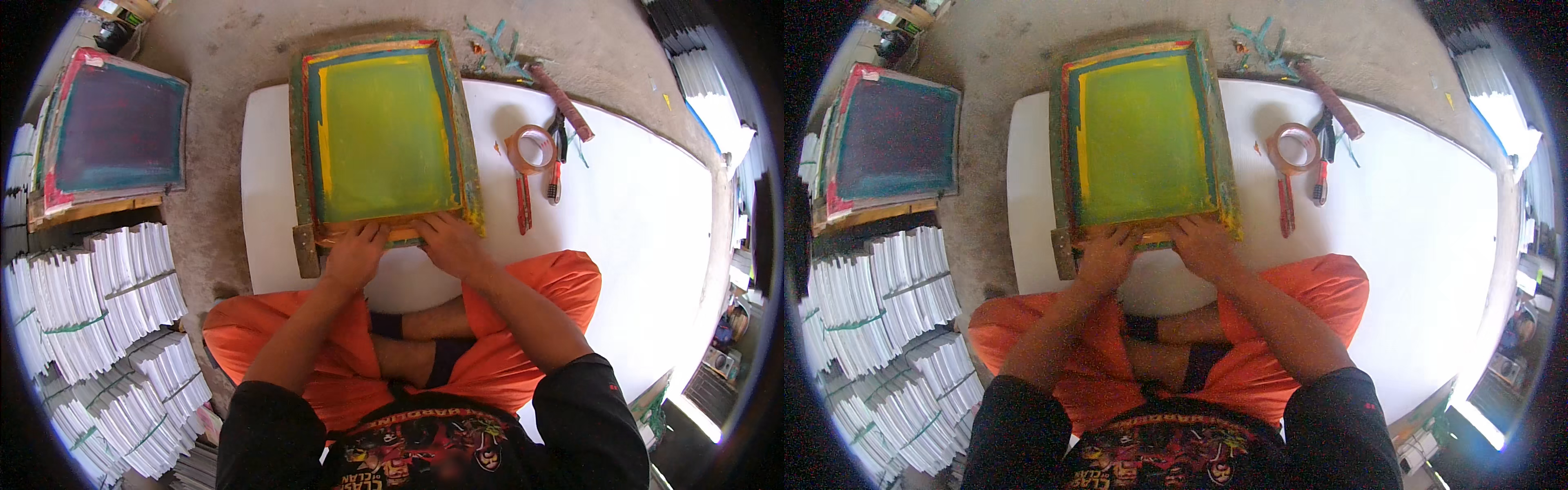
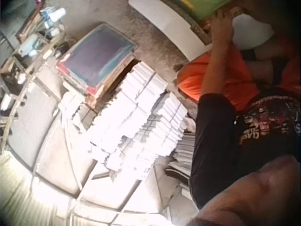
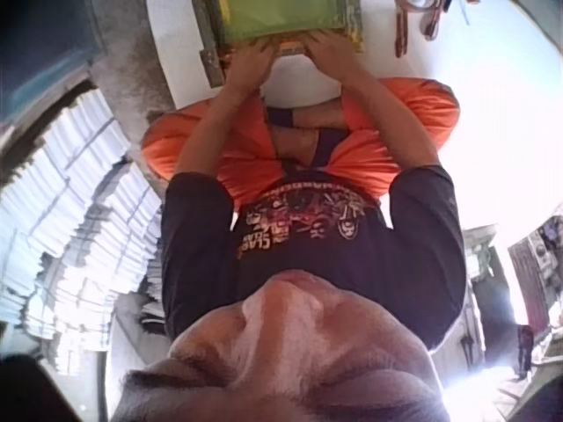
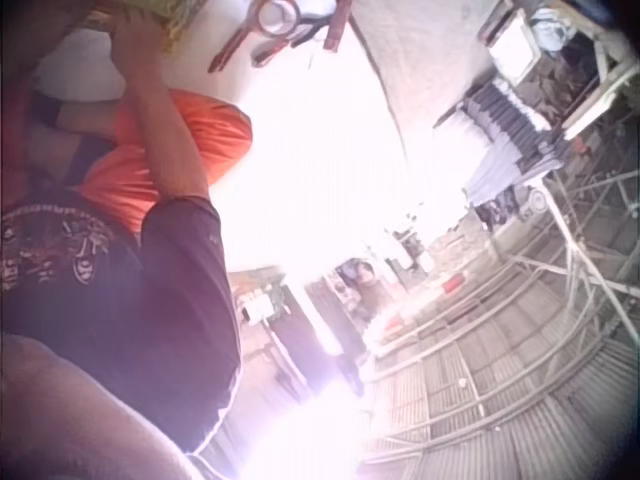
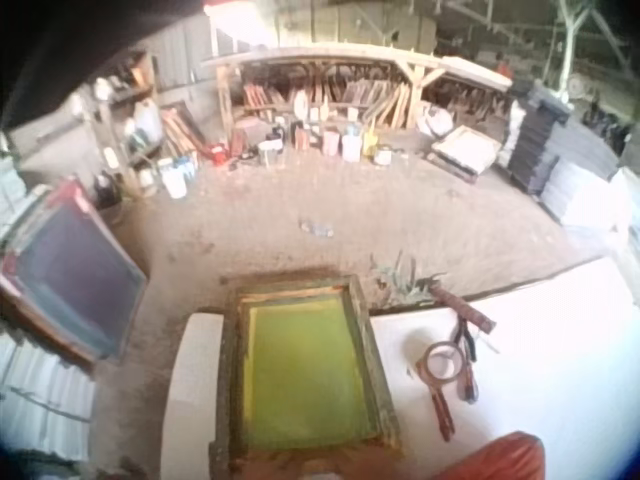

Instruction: The person sits on the floor and applies orange masking tape to the edges of a rectangular screen printing frame. They smooth the tape along the frame's perimeter, tear off sections, and reposition the frame to access different sides.

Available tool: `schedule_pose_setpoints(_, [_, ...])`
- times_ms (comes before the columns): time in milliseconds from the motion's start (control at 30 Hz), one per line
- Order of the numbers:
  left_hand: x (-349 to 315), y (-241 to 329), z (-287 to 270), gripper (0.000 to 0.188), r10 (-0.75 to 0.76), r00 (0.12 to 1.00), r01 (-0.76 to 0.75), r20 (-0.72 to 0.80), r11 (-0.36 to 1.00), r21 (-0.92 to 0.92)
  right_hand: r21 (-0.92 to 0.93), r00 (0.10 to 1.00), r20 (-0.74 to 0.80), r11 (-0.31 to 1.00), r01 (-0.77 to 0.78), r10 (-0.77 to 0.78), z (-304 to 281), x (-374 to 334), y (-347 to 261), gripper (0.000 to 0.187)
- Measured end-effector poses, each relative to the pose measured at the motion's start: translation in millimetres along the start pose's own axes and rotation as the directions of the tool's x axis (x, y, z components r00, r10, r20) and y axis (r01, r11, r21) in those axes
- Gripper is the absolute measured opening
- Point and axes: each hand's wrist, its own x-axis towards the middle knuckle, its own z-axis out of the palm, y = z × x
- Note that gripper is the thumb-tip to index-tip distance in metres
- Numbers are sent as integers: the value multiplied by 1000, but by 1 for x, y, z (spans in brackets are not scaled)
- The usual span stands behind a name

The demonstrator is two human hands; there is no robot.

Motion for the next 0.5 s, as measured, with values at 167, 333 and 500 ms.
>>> schedule_pose_setpoints(167, [-15, -8, 20, 51, 58, 973, -31, -224, 992, 122, -125, 990, -132, 991, 42, -58, 9, -9, -5, 34])
schedule_pose_setpoints(333, [-10, -9, 25, 55, 43, 967, 12, -250, 976, 216, -126, 987, -162, 991, -45, 24, 9, -35, 14, 31])
schedule_pose_setpoints(500, [-26, -24, 12, 57, -104, 984, 134, -144, 966, 220, -124, 993, -96, 989, -85, 73, 16, -31, 12, 32])
